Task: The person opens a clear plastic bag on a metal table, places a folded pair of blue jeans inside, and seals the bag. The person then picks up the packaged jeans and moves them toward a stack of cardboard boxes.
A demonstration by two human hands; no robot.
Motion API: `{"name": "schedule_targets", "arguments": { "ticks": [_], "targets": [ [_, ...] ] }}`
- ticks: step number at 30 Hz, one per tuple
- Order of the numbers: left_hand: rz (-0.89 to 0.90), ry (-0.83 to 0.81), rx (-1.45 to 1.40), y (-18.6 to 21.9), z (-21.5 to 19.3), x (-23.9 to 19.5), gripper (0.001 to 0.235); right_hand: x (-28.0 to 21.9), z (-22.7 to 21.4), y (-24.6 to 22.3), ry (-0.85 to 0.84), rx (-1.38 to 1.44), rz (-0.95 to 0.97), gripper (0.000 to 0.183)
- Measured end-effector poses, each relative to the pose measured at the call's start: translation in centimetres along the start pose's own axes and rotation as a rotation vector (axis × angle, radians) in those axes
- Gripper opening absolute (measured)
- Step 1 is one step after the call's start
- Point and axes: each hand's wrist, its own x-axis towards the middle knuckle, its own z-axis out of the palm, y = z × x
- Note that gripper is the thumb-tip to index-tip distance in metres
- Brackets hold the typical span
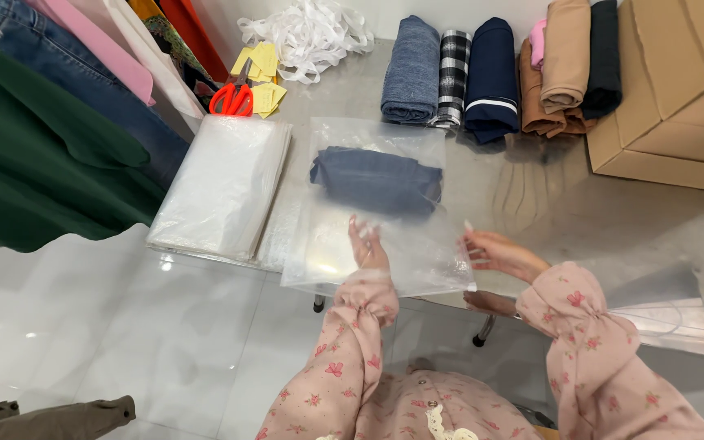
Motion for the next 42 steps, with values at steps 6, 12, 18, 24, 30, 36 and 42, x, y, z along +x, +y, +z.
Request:
{"name": "schedule_targets", "arguments": {
  "ticks": [6,12,18,24,30,36,42],
  "targets": [
    [-0.609,-0.269,-0.526,-3.8,5.3,4.7,0.068,9.5,-1.1,1.9,0.145,-0.021,-0.028,0.056],
    [-0.685,-0.299,-0.328,3.1,7.0,5.0,0.113,14.7,1.0,4.1,0.308,-0.139,-0.281,0.015],
    [-0.770,-0.067,-0.549,7.0,8.9,6.6,0.111,10.3,0.5,4.1,0.205,-0.186,-0.387,0.013],
    [-0.642,-0.198,-0.242,0.6,10.6,11.3,0.090,7.3,0.2,3.1,0.151,-0.168,-0.196,0.015],
    [-0.625,0.096,-0.246,9.1,6.9,8.6,0.136,5.0,1.3,-1.4,0.238,-0.198,0.010,0.043],
    [-0.159,-0.259,1.292,-6.2,5.3,19.5,0.095,9.1,5.7,-2.1,0.320,-0.235,-0.063,0.068],
    [-0.739,-0.251,-0.063,11.0,2.8,16.2,0.105,12.4,4.0,2.4,0.423,-0.313,-0.232,0.038]
  ]
}}
